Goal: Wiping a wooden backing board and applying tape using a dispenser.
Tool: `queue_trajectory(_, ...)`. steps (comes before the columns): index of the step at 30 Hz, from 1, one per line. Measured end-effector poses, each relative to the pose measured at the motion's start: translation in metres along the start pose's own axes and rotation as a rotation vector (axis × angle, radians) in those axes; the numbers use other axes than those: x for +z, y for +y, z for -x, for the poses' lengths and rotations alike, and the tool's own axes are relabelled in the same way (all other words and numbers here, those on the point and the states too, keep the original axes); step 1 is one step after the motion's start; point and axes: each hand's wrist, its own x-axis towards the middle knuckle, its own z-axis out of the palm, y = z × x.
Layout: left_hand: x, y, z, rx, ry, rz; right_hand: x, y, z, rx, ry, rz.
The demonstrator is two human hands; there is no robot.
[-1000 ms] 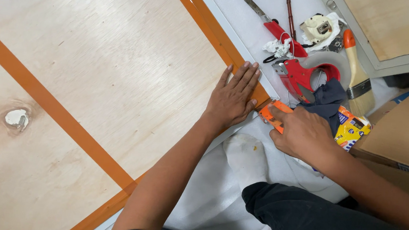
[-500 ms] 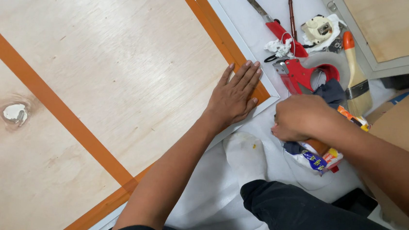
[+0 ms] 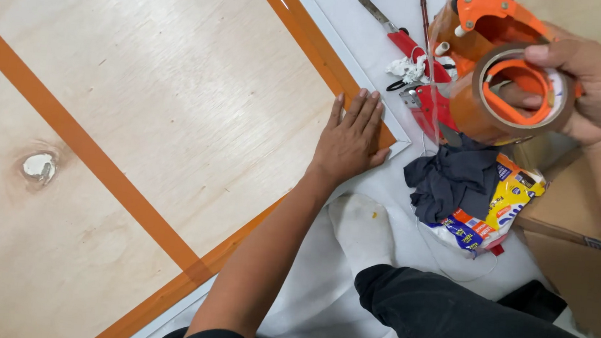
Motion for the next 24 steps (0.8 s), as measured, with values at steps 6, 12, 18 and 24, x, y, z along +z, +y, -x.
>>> queue_trajectory(6, -0.014, 0.004, 0.007, 0.013, 0.092, 0.115, -0.011, -0.014, 0.004, -0.019, -0.019, 0.078)
queue_trajectory(12, -0.120, 0.076, -0.034, -0.131, 0.053, 1.185, 0.023, -0.068, 0.005, -0.103, -0.081, 0.239)
queue_trajectory(18, -0.052, 0.142, 0.020, 0.094, -0.230, 0.663, 0.009, -0.085, 0.007, -0.308, 0.116, 0.537)
queue_trajectory(24, -0.029, 0.164, 0.057, 0.359, -0.204, 0.345, -0.008, -0.077, -0.016, -0.310, 0.123, 0.435)
